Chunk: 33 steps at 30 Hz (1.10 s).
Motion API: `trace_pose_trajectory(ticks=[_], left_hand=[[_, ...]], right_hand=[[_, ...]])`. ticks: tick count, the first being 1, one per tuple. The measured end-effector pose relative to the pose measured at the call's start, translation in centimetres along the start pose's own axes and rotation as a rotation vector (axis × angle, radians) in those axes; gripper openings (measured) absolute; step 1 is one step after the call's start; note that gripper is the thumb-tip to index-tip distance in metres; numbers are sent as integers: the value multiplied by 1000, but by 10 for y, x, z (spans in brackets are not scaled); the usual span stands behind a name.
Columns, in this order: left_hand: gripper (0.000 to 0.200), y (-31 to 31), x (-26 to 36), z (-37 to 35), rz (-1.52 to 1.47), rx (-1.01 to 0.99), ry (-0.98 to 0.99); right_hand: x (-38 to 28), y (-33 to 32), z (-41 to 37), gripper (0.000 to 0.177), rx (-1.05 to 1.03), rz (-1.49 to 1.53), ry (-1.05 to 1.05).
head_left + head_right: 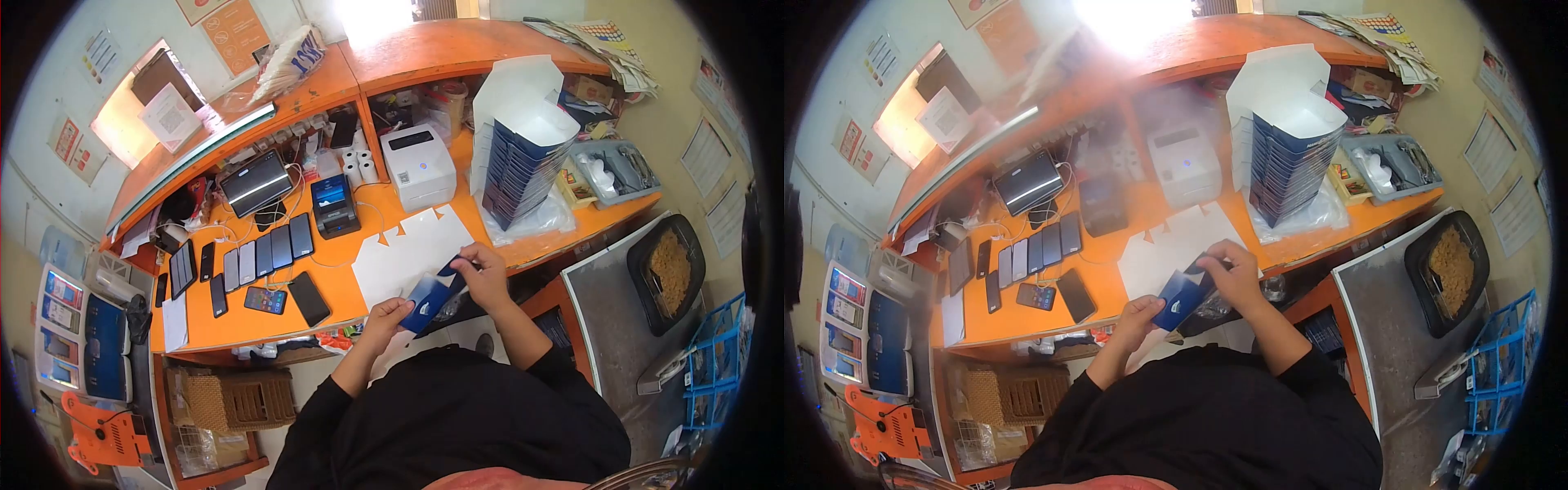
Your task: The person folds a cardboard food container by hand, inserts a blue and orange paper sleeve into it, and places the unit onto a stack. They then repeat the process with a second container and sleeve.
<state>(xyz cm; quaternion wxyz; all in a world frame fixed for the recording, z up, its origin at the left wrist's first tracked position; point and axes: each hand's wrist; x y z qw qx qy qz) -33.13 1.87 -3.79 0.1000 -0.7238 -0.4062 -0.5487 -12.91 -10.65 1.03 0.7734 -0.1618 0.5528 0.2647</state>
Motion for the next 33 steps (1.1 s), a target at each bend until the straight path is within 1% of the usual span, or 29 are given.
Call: trace_pose_trajectory(ticks=[1,2,5,6,9,10,14,16,19,22,24,25,26,27,28,29,30,31,33], left_hand=[[21,-3,-1,-2,-31,22,-39],[21,-7,-4,-6,-60,46,-84],[21,-19,-15,-3,-39,79,-48],[20,-10,-10,-9,-84,120,-8],[18,4,-3,-18,-95,150,22],[17,9,0,-21,-78,159,43],[16,12,-11,-11,-107,144,124],[16,18,-1,-13,-101,160,145],[18,24,4,-9,16,144,504],[13,33,26,-29,372,270,789],[6,31,20,-28,359,293,960],[3,30,17,-28,351,302,1045],[7,27,17,-29,401,226,1205],[6,27,19,-30,436,123,1210],[5,27,22,-31,471,20,1213],[7,25,24,-32,506,-80,1213],[16,12,27,-29,697,-192,1034],[24,16,28,-22,490,-84,939],[40,28,35,-5,81,116,730]], right_hand=[[-1,3,1,13,69,37,91],[-3,5,1,13,71,42,81],[-11,17,-6,14,38,-100,-2],[-11,23,-9,15,40,-151,-58],[-29,32,-10,14,-42,-425,-405],[-29,32,-9,15,-77,-458,-517],[-38,32,-7,14,-258,-465,-584],[-45,30,-2,13,-379,-450,-606],[-47,28,-2,11,-497,-446,-597],[-52,25,8,24,-241,-282,-715],[-46,29,14,41,220,-269,-521],[-45,27,17,49,301,-95,-229],[-45,25,22,56,426,116,44],[-46,13,30,62,377,487,502],[-51,-9,42,54,45,698,660],[-50,-11,41,48,95,692,563],[-63,-7,36,44,140,684,465],[-70,-2,30,40,182,675,367],[-42,8,8,38,79,451,-51]])
Point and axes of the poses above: each hand's wrist, its own z-axis towards the middle knuckle, its own y-axis out of the palm, x = y × z, and after that the axes turned 13 degrees about x, right-handed
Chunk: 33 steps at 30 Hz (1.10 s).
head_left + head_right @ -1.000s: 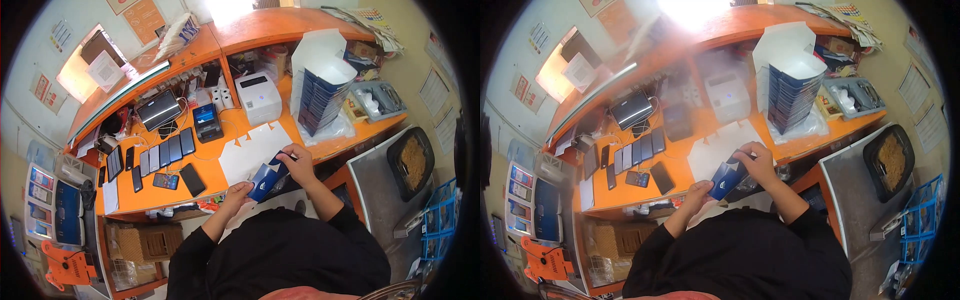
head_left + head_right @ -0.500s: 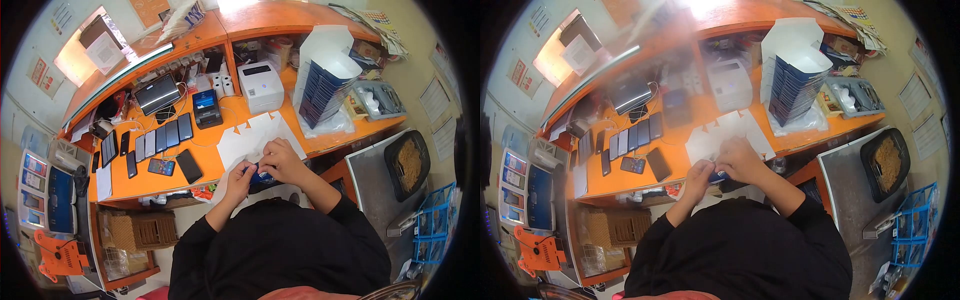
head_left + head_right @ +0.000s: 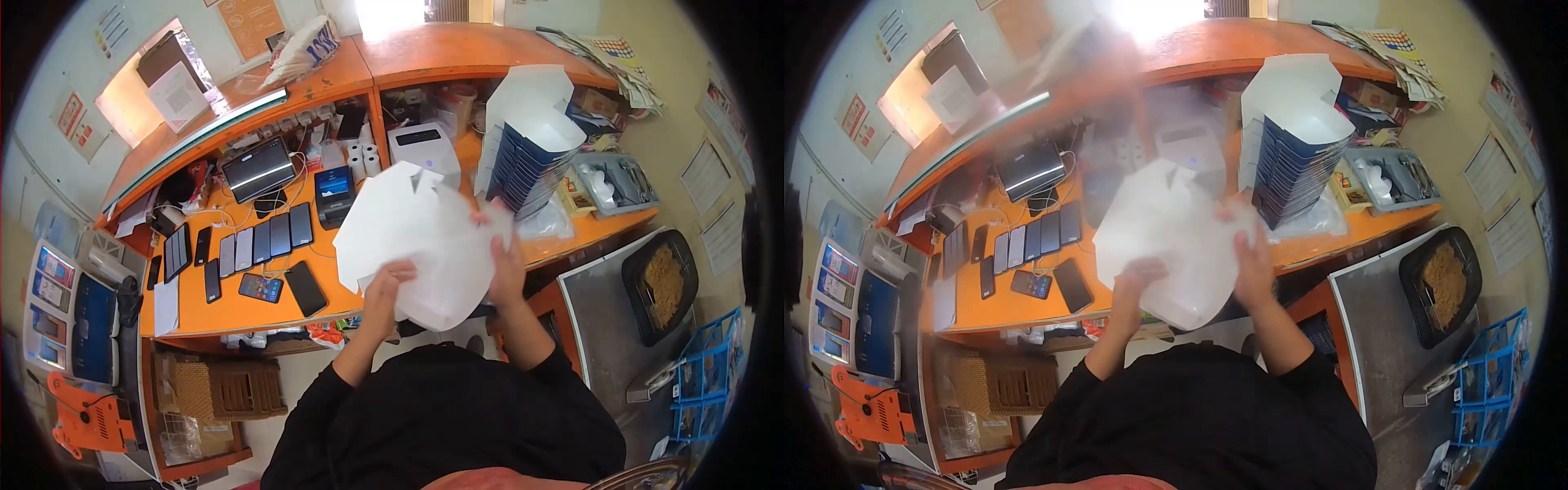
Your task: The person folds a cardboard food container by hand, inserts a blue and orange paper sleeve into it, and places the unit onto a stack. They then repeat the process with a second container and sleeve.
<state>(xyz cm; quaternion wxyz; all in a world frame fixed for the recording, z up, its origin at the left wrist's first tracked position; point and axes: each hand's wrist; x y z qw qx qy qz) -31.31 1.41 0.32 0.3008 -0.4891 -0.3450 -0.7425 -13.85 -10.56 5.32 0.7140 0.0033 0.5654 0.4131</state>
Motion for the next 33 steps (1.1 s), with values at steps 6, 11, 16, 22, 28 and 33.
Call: trace_pose_trajectory(ticks=[6,11,16,22,28,33], left_hand=[[58,3,30,19,-337,46,-479],[21,12,21,11,-385,195,-391],[19,23,24,0,-510,169,-338],[17,25,22,-11,-471,228,-259],[20,21,28,-14,-212,276,-178],[25,30,13,-29,-117,173,-192]], right_hand=[[-8,22,-35,60,-751,-386,-624],[-3,16,-43,57,-485,-297,-478],[-8,21,-41,44,-383,-463,-530],[-6,27,-43,37,-392,-491,-379],[-4,26,-48,34,-433,-571,-476],[17,34,-57,42,-298,-742,-465]])
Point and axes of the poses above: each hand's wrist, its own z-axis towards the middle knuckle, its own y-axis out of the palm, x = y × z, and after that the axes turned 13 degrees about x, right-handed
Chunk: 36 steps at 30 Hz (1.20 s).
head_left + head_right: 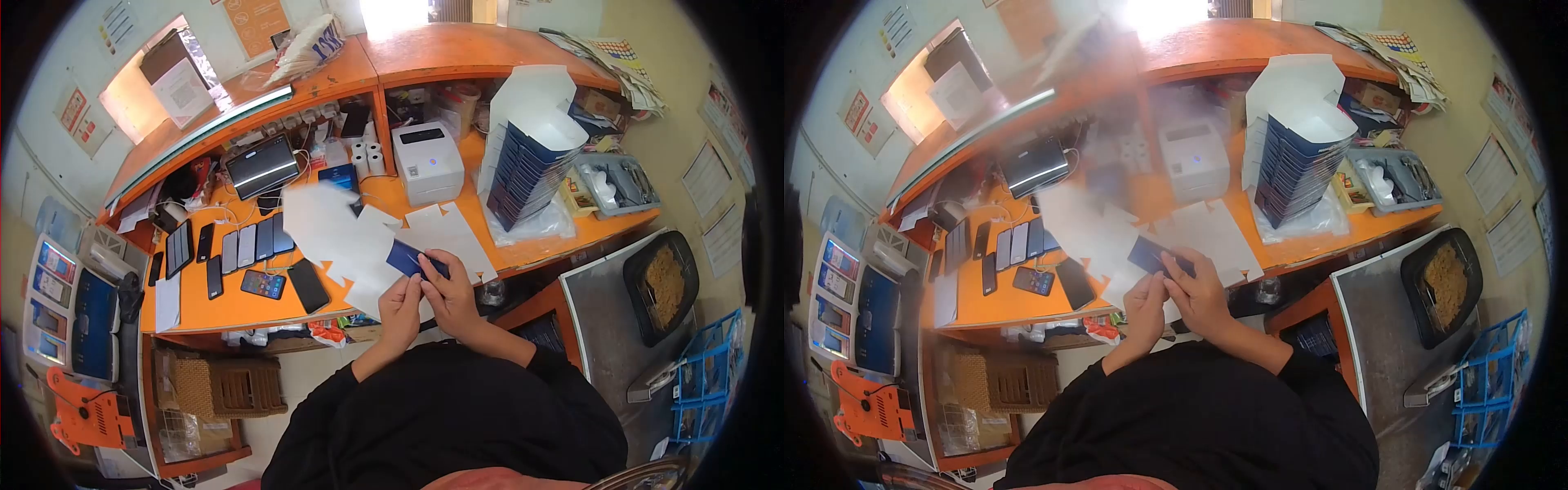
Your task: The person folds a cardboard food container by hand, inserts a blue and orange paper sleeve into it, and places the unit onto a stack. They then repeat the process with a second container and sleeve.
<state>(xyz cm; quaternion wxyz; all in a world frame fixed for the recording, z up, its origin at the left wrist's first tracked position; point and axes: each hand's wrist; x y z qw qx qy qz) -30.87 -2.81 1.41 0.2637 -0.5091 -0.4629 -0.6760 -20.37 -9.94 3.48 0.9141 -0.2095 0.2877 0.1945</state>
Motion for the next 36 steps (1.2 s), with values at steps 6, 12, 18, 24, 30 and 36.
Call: trace_pose_trajectory(ticks=[6,12,18,24,30,36], left_hand=[[32,-8,6,4,159,-118,92],[22,-47,-32,21,714,-221,297],[21,-58,-65,18,596,-188,87],[16,-52,-52,17,570,-252,-69],[16,-38,-32,13,615,-312,87],[17,-8,-20,13,742,-159,190]], right_hand=[[21,1,-9,54,6,245,278],[86,-5,-10,48,20,323,632],[92,-6,-5,25,-47,140,370],[70,-15,7,9,-275,-99,-66],[67,-22,9,15,-437,37,-75],[47,-6,-19,62,162,401,893]])
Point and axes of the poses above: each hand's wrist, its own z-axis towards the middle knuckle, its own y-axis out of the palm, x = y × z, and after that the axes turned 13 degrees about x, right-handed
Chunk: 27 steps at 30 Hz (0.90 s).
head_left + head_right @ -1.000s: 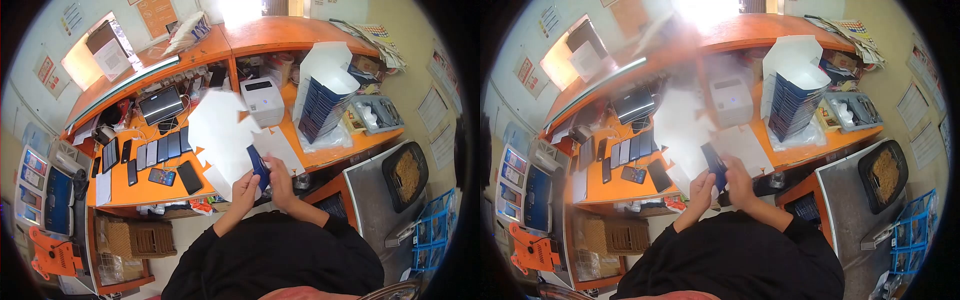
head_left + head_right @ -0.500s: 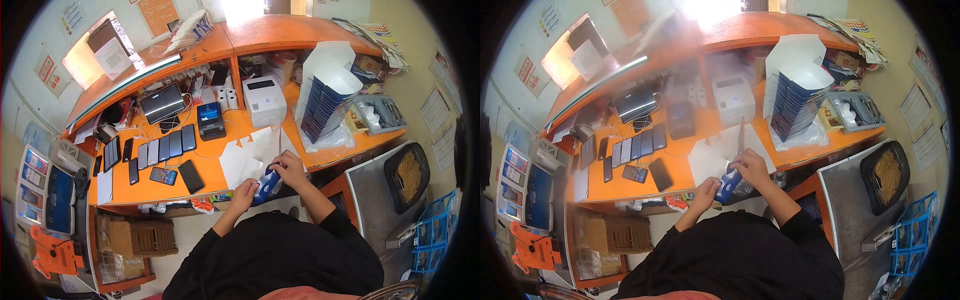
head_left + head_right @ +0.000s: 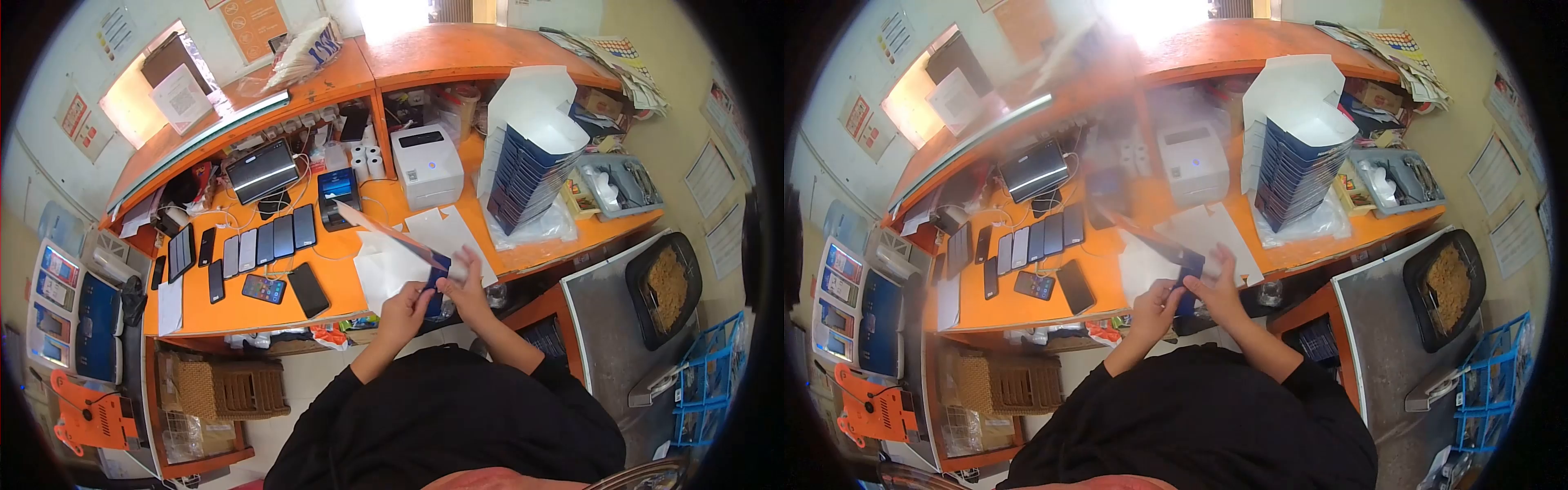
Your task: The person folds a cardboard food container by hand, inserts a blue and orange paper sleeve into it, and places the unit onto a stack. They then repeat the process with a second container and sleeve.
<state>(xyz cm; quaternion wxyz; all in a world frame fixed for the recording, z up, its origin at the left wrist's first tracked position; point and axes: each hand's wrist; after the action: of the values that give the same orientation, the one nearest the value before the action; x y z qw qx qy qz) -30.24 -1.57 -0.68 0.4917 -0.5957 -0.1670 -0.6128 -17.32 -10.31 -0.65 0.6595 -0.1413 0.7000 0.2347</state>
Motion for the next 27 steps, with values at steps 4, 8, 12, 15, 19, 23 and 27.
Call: trace_pose_trajectory(ticks=[4,8,12,15,19,23,27], left_hand=[[19,-4,18,4,204,-206,170],[22,-41,11,31,311,406,449],[22,-62,9,37,630,495,481],[19,-48,-5,27,678,385,299],[19,-25,-12,9,452,249,-82],[24,16,-19,-11,149,206,-171],[23,45,-16,-23,385,82,-142]], right_hand=[[11,-20,4,70,-216,72,414],[1,-55,19,66,-310,-33,192],[0,-79,25,62,-322,87,197],[9,-90,22,56,-325,87,131],[11,-96,20,58,-260,92,229],[25,-115,29,60,-229,77,233],[29,-136,26,62,-237,69,296]])
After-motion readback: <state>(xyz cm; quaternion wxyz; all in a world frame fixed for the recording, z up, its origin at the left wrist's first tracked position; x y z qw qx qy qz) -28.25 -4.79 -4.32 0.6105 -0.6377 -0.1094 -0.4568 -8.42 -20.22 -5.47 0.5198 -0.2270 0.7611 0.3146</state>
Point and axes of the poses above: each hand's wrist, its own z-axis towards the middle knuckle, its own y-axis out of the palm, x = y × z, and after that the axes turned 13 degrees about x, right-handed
